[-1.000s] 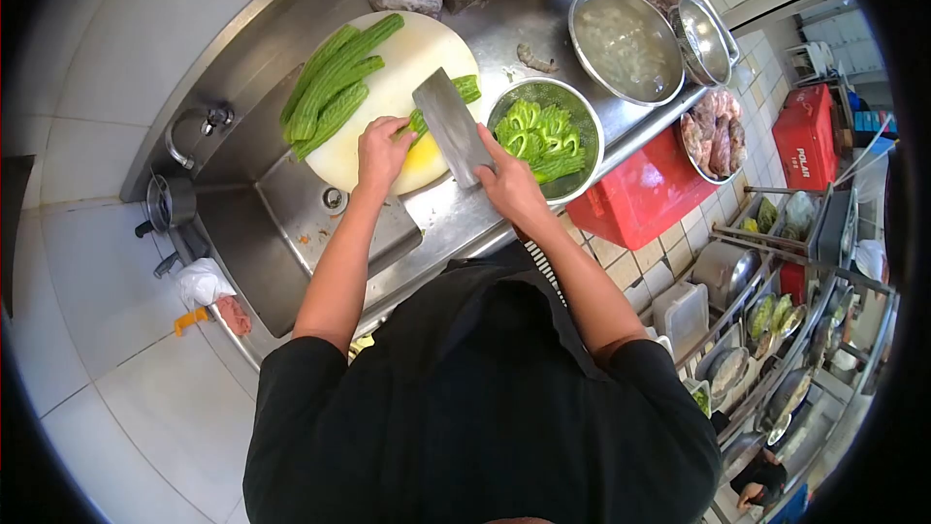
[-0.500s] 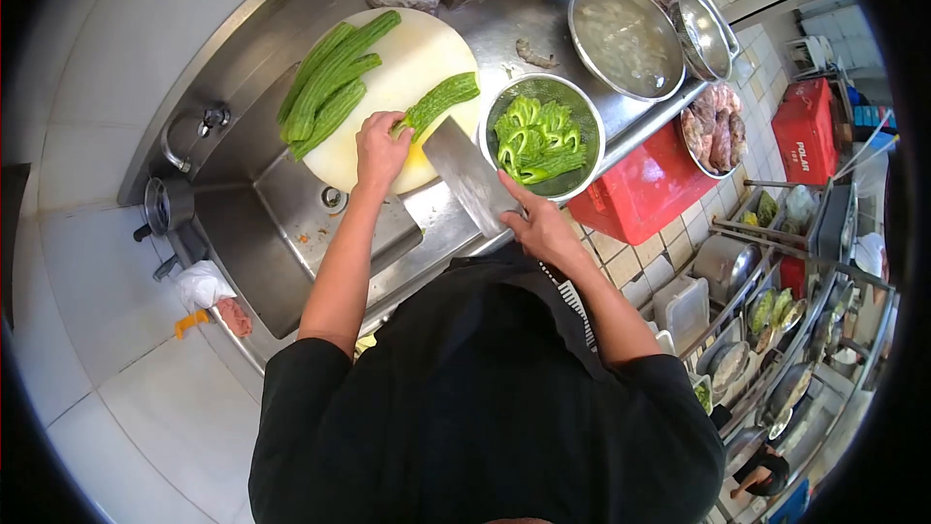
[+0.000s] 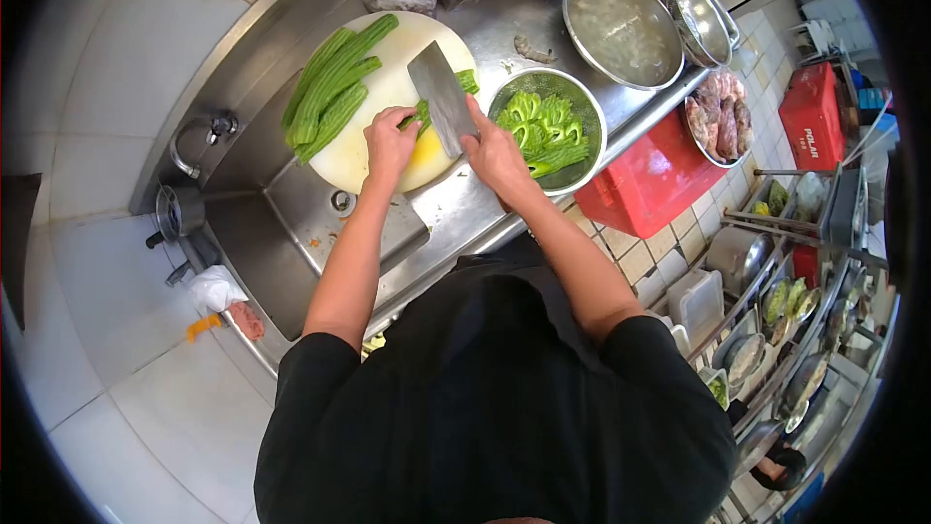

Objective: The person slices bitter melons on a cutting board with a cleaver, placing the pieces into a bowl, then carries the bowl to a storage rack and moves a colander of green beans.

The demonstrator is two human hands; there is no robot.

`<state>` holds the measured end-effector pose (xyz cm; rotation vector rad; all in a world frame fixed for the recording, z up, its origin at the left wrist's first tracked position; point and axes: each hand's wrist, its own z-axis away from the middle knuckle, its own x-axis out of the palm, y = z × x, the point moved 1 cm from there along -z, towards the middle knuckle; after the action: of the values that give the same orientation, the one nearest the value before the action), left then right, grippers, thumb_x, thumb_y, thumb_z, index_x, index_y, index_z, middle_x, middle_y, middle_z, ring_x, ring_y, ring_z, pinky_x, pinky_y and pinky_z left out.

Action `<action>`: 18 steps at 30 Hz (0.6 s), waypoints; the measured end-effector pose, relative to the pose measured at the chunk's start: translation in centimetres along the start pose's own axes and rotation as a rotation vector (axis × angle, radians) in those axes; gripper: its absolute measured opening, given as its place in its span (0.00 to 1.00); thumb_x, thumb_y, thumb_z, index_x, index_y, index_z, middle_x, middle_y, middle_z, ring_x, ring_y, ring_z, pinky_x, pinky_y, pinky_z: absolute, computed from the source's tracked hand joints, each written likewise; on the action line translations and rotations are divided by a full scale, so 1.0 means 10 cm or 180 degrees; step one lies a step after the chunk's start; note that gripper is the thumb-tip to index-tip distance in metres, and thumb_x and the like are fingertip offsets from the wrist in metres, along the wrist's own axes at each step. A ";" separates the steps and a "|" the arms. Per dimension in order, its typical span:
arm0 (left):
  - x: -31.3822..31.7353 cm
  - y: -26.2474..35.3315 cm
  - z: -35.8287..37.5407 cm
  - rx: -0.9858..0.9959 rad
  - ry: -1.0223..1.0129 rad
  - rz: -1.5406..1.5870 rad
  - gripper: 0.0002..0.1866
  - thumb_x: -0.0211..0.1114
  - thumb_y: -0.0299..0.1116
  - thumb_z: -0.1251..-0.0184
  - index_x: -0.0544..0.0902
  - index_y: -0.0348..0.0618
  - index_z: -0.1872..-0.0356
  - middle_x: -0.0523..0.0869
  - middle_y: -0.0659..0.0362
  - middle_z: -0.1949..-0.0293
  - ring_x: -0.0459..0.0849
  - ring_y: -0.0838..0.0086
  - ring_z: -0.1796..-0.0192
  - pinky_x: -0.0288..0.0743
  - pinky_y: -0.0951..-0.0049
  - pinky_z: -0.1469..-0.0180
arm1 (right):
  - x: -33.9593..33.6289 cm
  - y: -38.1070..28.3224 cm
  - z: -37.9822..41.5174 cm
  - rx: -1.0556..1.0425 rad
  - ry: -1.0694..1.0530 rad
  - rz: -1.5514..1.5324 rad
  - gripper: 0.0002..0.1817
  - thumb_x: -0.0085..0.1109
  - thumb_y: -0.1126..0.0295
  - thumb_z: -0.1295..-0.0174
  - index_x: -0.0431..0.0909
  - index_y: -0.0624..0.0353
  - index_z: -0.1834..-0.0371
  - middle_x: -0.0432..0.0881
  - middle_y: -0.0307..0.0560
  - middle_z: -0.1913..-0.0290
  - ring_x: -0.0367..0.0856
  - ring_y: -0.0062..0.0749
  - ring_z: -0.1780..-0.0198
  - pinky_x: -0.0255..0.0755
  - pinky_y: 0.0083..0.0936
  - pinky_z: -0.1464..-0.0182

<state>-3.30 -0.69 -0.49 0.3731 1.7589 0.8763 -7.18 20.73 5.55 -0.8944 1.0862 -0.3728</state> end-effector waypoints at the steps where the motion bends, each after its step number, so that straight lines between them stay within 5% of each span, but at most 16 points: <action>1: 0.00 0.01 0.00 -0.0004 0.0019 -0.0014 0.14 0.76 0.29 0.39 0.91 0.39 0.52 0.91 0.50 0.49 0.89 0.58 0.47 0.82 0.64 0.40 | 0.02 0.05 0.06 -0.0028 -0.0015 0.0011 0.37 0.61 0.69 0.32 0.64 0.52 0.18 0.85 0.75 0.62 0.85 0.70 0.57 0.77 0.52 0.47; 5: 0.00 0.02 0.02 -0.0250 0.0079 0.0141 0.14 0.76 0.29 0.38 0.91 0.39 0.51 0.91 0.50 0.50 0.90 0.59 0.47 0.82 0.64 0.41 | -0.08 0.31 0.66 -0.0048 -0.0389 -0.0305 0.38 0.63 0.70 0.31 0.63 0.50 0.17 0.85 0.70 0.66 0.85 0.64 0.63 0.79 0.47 0.51; 8: 0.02 0.00 -0.01 -0.0305 0.0099 0.0137 0.14 0.76 0.28 0.41 0.91 0.40 0.53 0.91 0.51 0.51 0.89 0.57 0.48 0.81 0.60 0.41 | -0.65 -0.02 0.94 0.1362 -0.1250 -0.0723 0.38 0.63 0.70 0.31 0.63 0.48 0.16 0.84 0.67 0.67 0.83 0.57 0.65 0.79 0.44 0.50; 10: 0.02 0.03 -0.04 -0.0289 0.0059 0.0257 0.14 0.76 0.29 0.41 0.90 0.41 0.53 0.90 0.51 0.50 0.88 0.57 0.48 0.81 0.59 0.40 | -0.61 0.12 0.91 0.0794 -0.0810 -0.0508 0.37 0.61 0.69 0.31 0.64 0.49 0.17 0.85 0.72 0.63 0.84 0.67 0.60 0.77 0.49 0.50; 14: 0.14 -0.01 -0.11 0.0159 0.0172 0.0259 0.14 0.76 0.32 0.39 0.91 0.43 0.53 0.91 0.53 0.50 0.88 0.58 0.47 0.79 0.58 0.39 | -0.57 0.11 0.59 0.0024 -0.0015 -0.0144 0.36 0.60 0.68 0.31 0.65 0.48 0.18 0.86 0.72 0.60 0.84 0.71 0.57 0.77 0.52 0.49; 18: 0.14 0.09 -0.15 -0.0233 -0.0070 0.0111 0.13 0.76 0.33 0.39 0.92 0.46 0.53 0.92 0.58 0.51 0.88 0.61 0.45 0.79 0.60 0.39 | -0.45 0.02 0.22 0.0314 -0.0101 0.0126 0.36 0.58 0.67 0.31 0.63 0.47 0.17 0.86 0.73 0.58 0.85 0.69 0.53 0.75 0.56 0.44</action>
<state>-5.36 0.29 -0.57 0.3650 1.6997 0.9552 -7.33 24.80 8.54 -0.7881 1.0460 -0.3751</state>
